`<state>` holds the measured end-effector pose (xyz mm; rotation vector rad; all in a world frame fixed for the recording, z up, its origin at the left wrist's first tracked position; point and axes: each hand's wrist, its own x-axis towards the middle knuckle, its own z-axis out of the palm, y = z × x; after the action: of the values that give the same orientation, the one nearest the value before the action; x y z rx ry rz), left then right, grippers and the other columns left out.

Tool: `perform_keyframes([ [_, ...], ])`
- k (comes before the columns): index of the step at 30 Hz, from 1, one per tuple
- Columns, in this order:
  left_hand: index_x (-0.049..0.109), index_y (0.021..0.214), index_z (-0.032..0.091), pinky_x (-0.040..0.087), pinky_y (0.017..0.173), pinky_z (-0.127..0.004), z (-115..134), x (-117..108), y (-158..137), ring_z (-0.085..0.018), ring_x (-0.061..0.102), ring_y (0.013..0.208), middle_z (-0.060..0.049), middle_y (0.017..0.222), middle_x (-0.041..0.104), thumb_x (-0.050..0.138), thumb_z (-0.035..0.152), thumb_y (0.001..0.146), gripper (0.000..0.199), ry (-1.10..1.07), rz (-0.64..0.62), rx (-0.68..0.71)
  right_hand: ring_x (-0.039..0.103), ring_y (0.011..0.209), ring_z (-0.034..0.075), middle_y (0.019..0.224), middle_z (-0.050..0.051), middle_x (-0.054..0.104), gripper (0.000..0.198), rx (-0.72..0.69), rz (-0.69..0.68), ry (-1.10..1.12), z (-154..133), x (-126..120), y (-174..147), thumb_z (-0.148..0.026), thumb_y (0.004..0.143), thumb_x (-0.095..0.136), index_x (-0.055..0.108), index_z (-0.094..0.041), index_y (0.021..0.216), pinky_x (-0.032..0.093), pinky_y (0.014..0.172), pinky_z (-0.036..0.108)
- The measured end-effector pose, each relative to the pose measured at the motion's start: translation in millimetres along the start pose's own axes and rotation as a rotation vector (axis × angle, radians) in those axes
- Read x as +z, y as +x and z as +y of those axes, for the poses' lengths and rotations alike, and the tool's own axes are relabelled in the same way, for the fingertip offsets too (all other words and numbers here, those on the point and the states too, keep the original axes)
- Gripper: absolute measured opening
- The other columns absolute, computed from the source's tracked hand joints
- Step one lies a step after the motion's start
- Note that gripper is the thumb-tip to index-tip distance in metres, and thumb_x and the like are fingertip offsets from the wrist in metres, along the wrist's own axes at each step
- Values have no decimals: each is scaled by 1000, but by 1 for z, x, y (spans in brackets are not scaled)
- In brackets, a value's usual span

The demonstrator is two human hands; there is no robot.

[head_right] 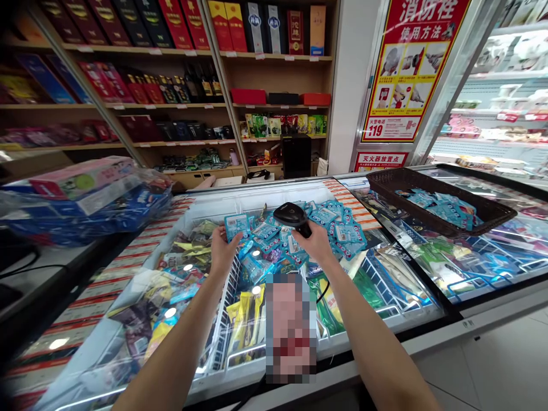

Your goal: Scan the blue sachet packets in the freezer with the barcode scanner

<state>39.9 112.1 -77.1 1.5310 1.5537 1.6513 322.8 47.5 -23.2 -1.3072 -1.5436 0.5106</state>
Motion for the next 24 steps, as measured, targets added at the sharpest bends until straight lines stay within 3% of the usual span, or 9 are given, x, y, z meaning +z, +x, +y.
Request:
perform_keyframes([
  [3,42,116,19,55,63,-33,0,3,-2,-19,65,77,-6,95,66,67,43,72,56,-157,-34,-102,57,45,18,51,0,59,27,99,-57,178,-2,-4,-2,-45,75,64,60,-19,80,46,49,29],
  [5,42,119,19,55,66,-33,2,4,-2,-20,66,81,-7,99,66,65,41,73,55,-167,-59,-89,54,41,17,48,0,58,27,155,-102,275,-5,-7,-3,-44,75,65,59,-18,79,44,45,28],
  [12,55,112,20,51,70,-32,6,4,2,-21,63,82,-5,95,65,53,39,81,37,154,-141,63,55,44,15,51,1,60,23,175,-265,363,-5,-3,-4,-39,74,69,62,-17,76,44,45,26],
  [19,59,110,19,50,72,-32,16,3,1,-21,61,81,-4,86,64,54,35,79,36,191,-143,69,59,51,12,88,9,72,36,302,-370,626,3,9,8,-45,73,72,65,-16,93,50,50,27],
  [24,57,113,20,50,73,-31,21,3,-2,-20,60,80,-1,80,62,54,35,78,38,185,-146,43,60,52,12,90,10,71,40,329,-412,691,5,8,7,-46,73,72,64,-14,94,50,49,26],
])
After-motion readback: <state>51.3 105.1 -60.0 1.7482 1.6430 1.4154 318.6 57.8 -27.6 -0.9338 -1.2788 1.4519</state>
